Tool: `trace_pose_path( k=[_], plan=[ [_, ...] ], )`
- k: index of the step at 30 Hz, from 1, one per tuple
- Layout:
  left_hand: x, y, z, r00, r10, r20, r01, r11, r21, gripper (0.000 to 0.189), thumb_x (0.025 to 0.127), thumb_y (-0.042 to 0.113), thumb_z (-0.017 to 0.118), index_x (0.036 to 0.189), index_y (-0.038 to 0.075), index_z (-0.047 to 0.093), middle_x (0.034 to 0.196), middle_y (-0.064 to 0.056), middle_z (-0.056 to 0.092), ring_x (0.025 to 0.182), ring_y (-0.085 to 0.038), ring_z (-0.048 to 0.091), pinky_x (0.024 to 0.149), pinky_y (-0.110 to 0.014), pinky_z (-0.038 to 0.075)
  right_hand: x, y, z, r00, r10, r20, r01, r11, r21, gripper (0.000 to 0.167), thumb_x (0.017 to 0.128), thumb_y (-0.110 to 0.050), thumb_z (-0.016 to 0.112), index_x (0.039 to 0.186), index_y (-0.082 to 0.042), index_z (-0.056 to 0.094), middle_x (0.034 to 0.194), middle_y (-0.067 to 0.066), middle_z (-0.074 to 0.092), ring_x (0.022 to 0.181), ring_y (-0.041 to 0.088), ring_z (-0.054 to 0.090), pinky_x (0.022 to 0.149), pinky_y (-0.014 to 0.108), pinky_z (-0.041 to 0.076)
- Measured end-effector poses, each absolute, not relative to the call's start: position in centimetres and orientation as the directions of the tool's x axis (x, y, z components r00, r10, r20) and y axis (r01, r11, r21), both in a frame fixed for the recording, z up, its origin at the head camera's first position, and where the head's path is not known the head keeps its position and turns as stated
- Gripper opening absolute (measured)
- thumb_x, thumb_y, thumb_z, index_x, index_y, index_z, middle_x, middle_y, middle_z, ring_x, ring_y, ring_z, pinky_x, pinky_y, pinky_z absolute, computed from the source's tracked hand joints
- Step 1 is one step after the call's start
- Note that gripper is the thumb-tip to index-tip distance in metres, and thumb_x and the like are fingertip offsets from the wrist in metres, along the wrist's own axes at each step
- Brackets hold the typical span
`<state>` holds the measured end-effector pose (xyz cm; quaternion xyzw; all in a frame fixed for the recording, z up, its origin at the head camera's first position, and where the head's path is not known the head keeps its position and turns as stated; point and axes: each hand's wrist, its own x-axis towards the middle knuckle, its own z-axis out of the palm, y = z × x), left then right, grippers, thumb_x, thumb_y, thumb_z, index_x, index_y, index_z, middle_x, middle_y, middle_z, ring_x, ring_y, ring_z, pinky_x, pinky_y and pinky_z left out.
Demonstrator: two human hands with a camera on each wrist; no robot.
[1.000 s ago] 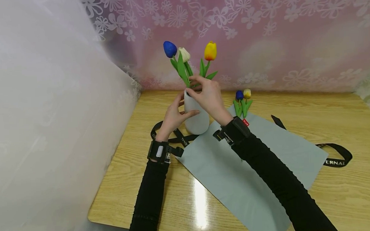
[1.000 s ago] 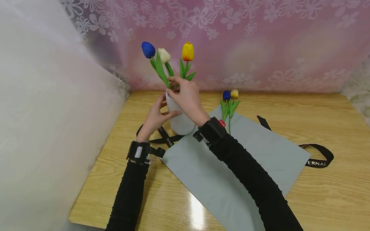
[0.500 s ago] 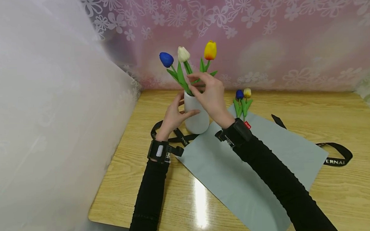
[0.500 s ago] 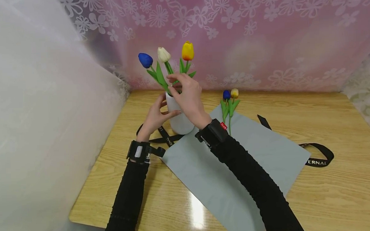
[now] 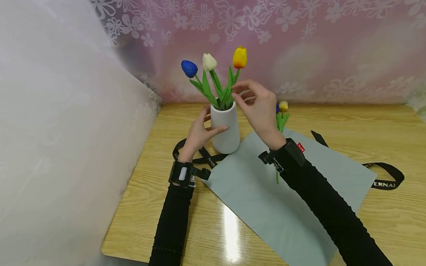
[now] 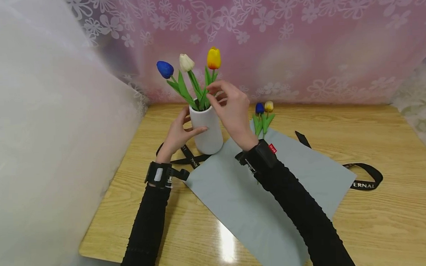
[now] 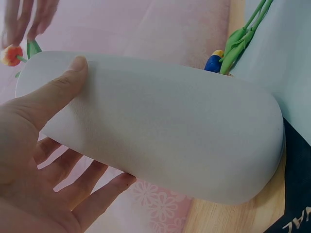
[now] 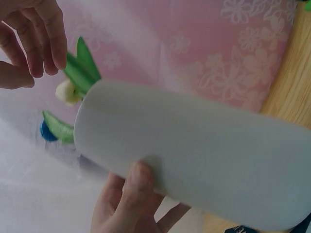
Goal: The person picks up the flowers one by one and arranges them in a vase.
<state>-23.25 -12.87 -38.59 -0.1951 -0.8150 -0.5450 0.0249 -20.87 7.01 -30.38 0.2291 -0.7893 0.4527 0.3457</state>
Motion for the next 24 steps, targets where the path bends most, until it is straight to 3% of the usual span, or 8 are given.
trace_pose_path(
  k=[11, 19, 24],
  plan=[
    [-23.2, -12.8, -38.6, -0.927, 0.284, 0.244, 0.333, 0.33, 0.883, 0.084, 0.088, 0.029, 0.082, 0.157, 0.02, 0.035, 0.156, -0.005, 0.043, 0.142, -0.031, 0.043, 0.104, -0.049, 0.052, -22.0, 13.2, -32.5, -0.751, 0.084, 0.654, -0.508, 0.56, -0.655, 0.023, 0.096, -0.016, 0.072, 0.116, -0.004, 0.072, 0.107, 0.012, 0.072, 0.086, 0.028, 0.07, 0.074, 0.013, 0.05],
    [-23.2, -12.8, -38.4, -0.926, 0.282, 0.249, 0.34, 0.342, 0.876, 0.084, 0.088, 0.029, 0.082, 0.157, 0.017, 0.035, 0.156, -0.006, 0.043, 0.141, -0.032, 0.044, 0.104, -0.049, 0.052, -22.6, 16.0, -35.6, -0.876, 0.063, 0.478, -0.31, 0.686, -0.658, 0.028, 0.099, -0.017, 0.069, 0.121, -0.002, 0.066, 0.108, 0.018, 0.07, 0.088, 0.034, 0.069, 0.069, 0.025, 0.048],
    [-23.2, -12.7, -38.5, -0.925, 0.286, 0.25, 0.342, 0.341, 0.876, 0.084, 0.088, 0.029, 0.082, 0.157, 0.017, 0.035, 0.156, -0.006, 0.043, 0.141, -0.033, 0.045, 0.104, -0.05, 0.052, -22.8, 17.1, -37.7, -0.944, -0.009, 0.329, -0.218, 0.767, -0.604, 0.028, 0.1, -0.018, 0.067, 0.121, 0.001, 0.063, 0.104, 0.02, 0.069, 0.079, 0.034, 0.068, 0.057, 0.029, 0.046]
  ],
)
